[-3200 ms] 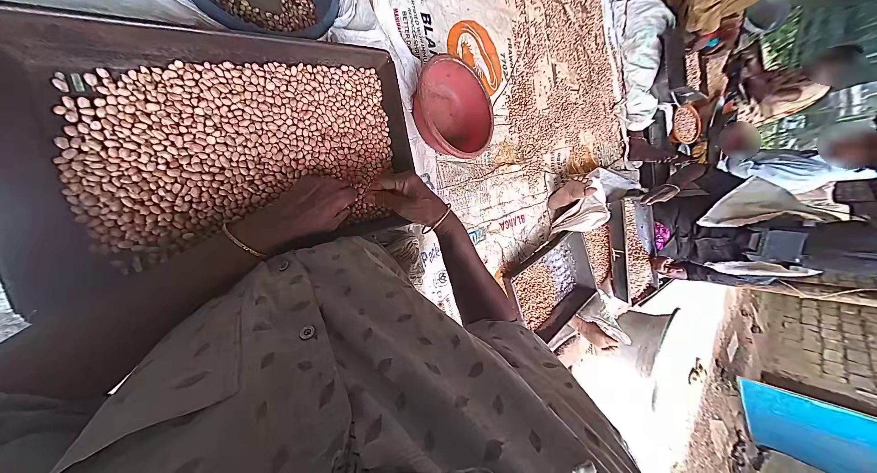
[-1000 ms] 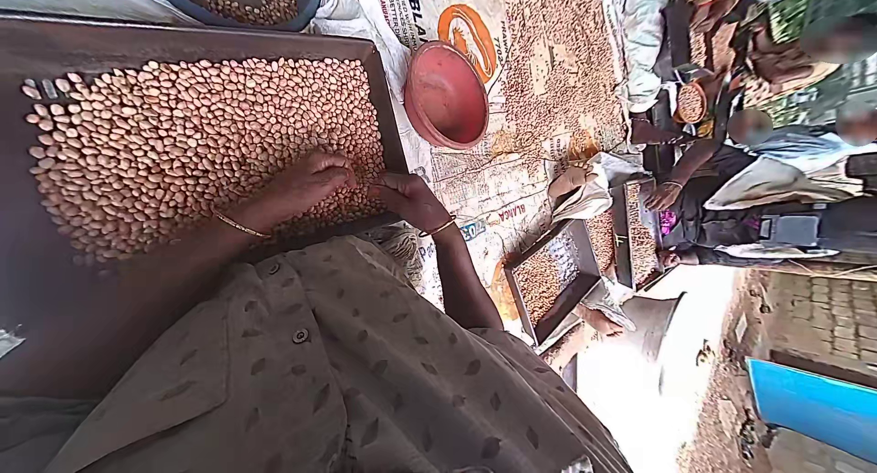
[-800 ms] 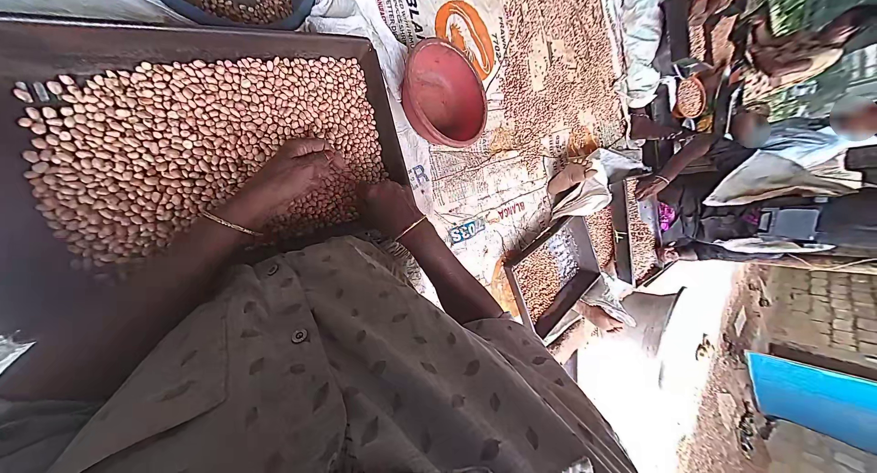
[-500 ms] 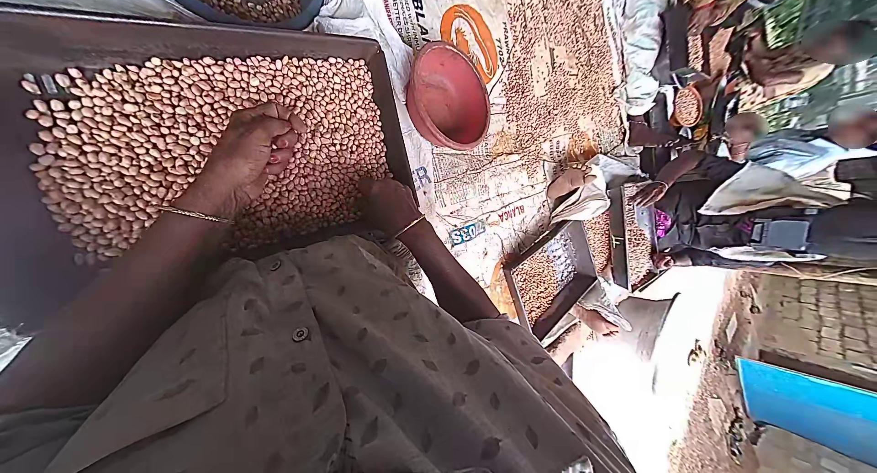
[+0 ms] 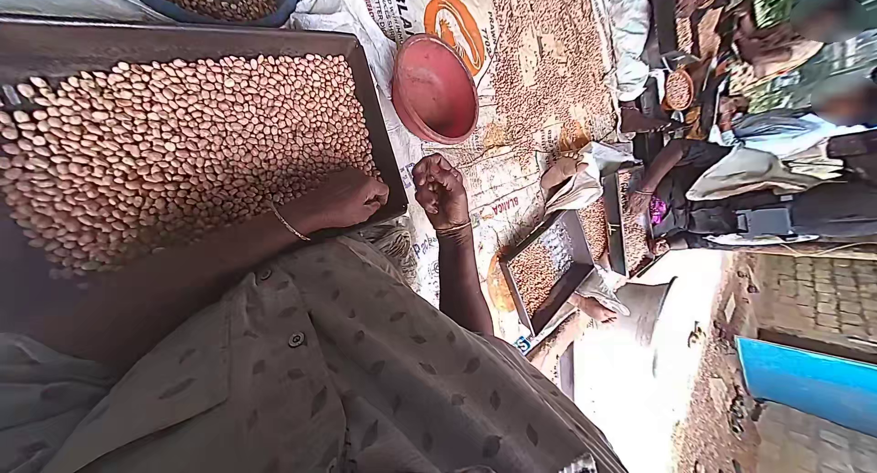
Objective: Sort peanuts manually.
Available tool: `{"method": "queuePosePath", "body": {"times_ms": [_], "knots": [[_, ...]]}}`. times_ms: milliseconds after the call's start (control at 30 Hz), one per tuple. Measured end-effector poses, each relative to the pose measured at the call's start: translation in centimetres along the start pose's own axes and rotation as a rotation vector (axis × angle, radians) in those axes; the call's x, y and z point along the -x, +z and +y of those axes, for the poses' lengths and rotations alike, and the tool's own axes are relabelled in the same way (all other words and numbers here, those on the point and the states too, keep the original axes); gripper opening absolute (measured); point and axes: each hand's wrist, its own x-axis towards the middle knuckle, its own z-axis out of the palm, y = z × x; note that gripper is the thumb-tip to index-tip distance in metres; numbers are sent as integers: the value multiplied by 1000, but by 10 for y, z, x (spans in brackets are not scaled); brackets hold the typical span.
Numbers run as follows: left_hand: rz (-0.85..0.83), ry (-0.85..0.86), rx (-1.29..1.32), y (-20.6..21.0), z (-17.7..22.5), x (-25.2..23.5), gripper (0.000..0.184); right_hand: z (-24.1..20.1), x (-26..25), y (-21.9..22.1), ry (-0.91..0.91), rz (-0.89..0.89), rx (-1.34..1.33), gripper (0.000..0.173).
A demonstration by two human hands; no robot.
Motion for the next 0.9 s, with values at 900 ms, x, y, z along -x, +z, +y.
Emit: {"method": "queuePosePath", "body": {"times_ms": [900], "knots": [[23,151,-313,24,-15,-12,19,12,6,4,72,127,202,24]]}}
